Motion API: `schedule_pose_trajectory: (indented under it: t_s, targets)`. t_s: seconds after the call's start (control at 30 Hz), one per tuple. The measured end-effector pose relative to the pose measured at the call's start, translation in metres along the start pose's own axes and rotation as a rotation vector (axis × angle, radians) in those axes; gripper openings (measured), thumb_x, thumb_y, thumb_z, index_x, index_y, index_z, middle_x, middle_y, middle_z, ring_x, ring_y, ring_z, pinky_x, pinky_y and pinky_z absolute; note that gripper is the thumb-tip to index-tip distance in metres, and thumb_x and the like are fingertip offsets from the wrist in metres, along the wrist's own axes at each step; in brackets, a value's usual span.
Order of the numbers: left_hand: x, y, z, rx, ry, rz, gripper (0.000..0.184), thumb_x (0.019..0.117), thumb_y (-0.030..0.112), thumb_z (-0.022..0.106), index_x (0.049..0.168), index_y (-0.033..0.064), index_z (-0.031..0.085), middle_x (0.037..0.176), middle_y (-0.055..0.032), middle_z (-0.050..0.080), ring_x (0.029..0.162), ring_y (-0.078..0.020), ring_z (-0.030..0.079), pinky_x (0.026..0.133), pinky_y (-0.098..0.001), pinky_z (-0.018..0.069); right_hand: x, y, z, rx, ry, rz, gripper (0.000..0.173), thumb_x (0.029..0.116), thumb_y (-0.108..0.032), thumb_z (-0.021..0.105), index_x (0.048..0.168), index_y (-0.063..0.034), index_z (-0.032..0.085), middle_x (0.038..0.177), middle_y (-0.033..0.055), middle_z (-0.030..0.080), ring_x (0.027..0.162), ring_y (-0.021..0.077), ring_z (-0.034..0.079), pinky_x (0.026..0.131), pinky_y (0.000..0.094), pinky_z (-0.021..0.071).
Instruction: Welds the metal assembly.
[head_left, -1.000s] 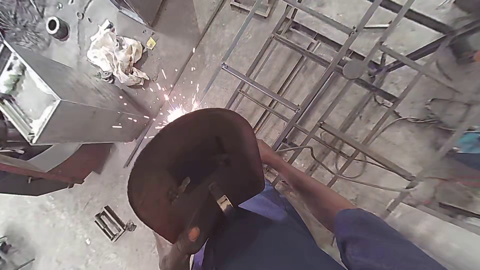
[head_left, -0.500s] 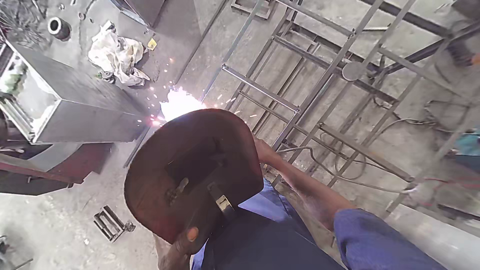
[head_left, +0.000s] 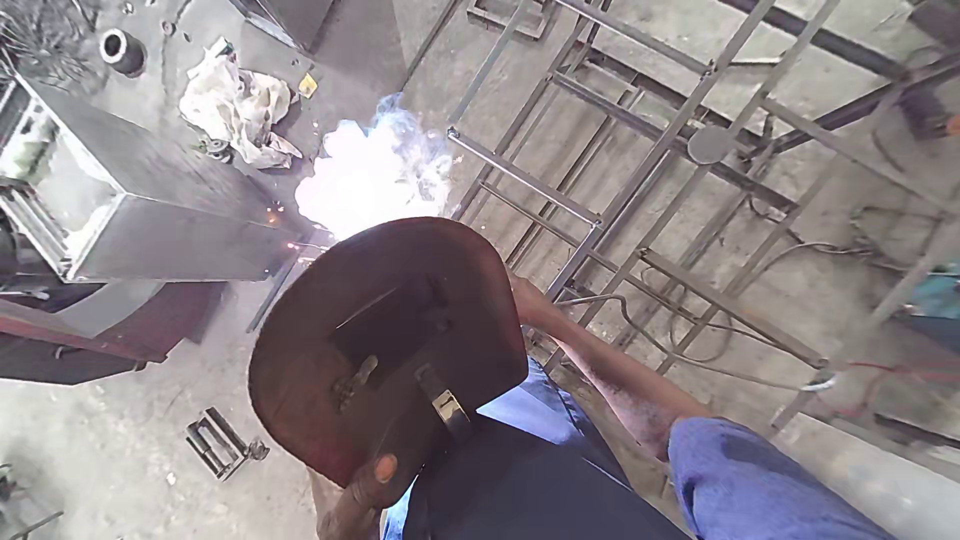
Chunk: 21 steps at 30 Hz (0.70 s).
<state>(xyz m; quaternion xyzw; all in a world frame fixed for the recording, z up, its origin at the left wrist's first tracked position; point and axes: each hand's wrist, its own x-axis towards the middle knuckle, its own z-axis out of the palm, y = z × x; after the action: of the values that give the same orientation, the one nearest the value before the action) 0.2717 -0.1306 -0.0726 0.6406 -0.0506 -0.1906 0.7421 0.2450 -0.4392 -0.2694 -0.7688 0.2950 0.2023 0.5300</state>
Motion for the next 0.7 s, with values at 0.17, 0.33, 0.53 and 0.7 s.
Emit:
schedule_pose_trajectory:
  t_s: [0.17,0.33,0.53,0.7]
  targets:
    - [-0.003,-0.001,-0.001,-0.003,0.015,-0.01,0.062,0.0729,0.022,0.091,0.127,0.017,0.06,0.108,0.0003,0.075,0.099,-0.011,0.072,0.086,-0.0324,0.0624,0.002,-0.005,-0.003,-0.016,-0.026,-0.008,0.107,0.0722,-0.06,0.086,0.152,-0.0076,0.037,0.101,0.0221,0.069,0.09,0.0375,0.068,0.079,0.0603,0.0553]
    - [-0.002,0.0,0.0,-0.013,0.014,-0.009,0.065,0.0724,0.02,0.091,0.128,0.0156,0.057,0.109,-0.0002,0.075,0.1,-0.0118,0.072,0.087,-0.0334,0.0621,-0.01,-0.023,-0.016,0.012,-0.103,0.026,0.098,0.0791,-0.05,0.086,0.151,-0.0091,0.035,0.098,0.02,0.068,0.083,0.035,0.068,0.077,0.057,0.0559]
    - [-0.002,0.002,0.003,-0.002,0.004,-0.002,0.065,0.071,0.021,0.092,0.127,0.016,0.059,0.108,-0.0006,0.075,0.1,-0.0119,0.072,0.088,-0.0334,0.062,-0.014,-0.016,-0.011,0.032,-0.03,-0.007,0.103,0.0735,-0.05,0.089,0.151,-0.0123,0.033,0.087,0.0152,0.066,0.075,0.0309,0.065,0.071,0.0545,0.0548]
    - [-0.004,0.004,0.003,0.01,0.02,-0.015,0.065,0.0708,0.022,0.093,0.126,0.0162,0.059,0.106,-0.0004,0.075,0.097,-0.0116,0.073,0.085,-0.0328,0.0627,-0.01,-0.011,-0.01,-0.009,-0.04,-0.007,0.092,0.075,-0.053,0.086,0.143,-0.0075,0.043,0.094,0.0174,0.066,0.083,0.0319,0.065,0.075,0.0547,0.0533]
